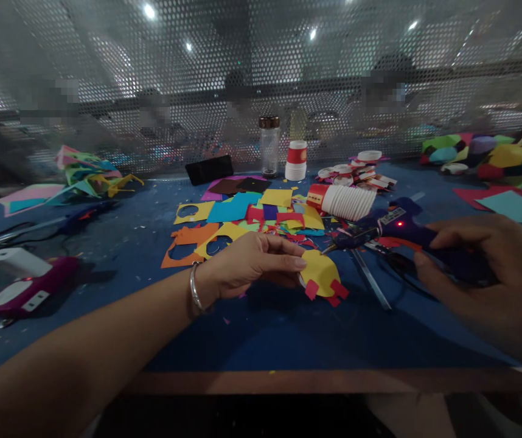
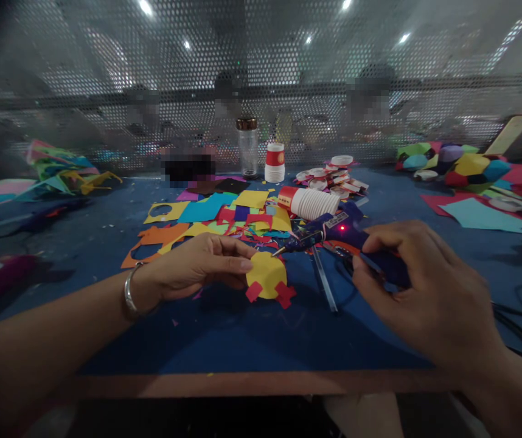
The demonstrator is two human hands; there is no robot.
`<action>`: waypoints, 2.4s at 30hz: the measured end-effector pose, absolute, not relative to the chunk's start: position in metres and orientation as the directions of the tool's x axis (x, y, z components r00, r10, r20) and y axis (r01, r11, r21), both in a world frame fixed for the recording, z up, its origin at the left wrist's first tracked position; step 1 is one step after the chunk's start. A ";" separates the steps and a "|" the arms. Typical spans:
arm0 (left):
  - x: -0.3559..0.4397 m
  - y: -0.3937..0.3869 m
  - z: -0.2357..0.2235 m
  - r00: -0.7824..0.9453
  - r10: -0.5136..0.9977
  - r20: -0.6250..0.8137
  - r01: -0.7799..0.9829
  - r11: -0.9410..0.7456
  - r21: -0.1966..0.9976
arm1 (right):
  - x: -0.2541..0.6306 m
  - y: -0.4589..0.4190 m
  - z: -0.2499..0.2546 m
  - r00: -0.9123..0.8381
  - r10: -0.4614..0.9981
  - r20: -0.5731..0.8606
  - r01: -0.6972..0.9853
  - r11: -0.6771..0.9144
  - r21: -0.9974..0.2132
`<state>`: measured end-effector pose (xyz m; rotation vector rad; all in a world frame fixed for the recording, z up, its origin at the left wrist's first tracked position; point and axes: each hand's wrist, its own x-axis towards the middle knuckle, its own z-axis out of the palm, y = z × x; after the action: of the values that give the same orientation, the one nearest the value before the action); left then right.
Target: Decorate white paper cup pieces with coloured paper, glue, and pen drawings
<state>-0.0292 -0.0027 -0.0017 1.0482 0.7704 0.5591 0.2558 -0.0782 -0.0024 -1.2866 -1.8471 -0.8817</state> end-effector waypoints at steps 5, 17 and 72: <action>-0.031 -0.002 -0.003 0.628 0.726 -0.281 -0.036 0.387 0.921 | 0.255 -0.079 -0.003 -0.261 0.463 0.847 0.950 0.278 0.140; -0.031 -0.006 0.000 0.603 0.753 -0.263 0.044 0.298 0.954 | 0.255 -0.080 -0.005 -0.272 0.467 0.841 0.949 0.276 0.154; -0.032 -0.005 0.001 0.627 0.746 -0.224 0.004 0.284 0.959 | 0.237 -0.084 0.003 -0.339 0.437 0.833 0.915 0.360 0.184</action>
<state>-0.0319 -0.0051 0.0009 1.1928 0.7667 0.5676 0.2368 -0.0844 0.0033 -1.1730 -1.9270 -0.8753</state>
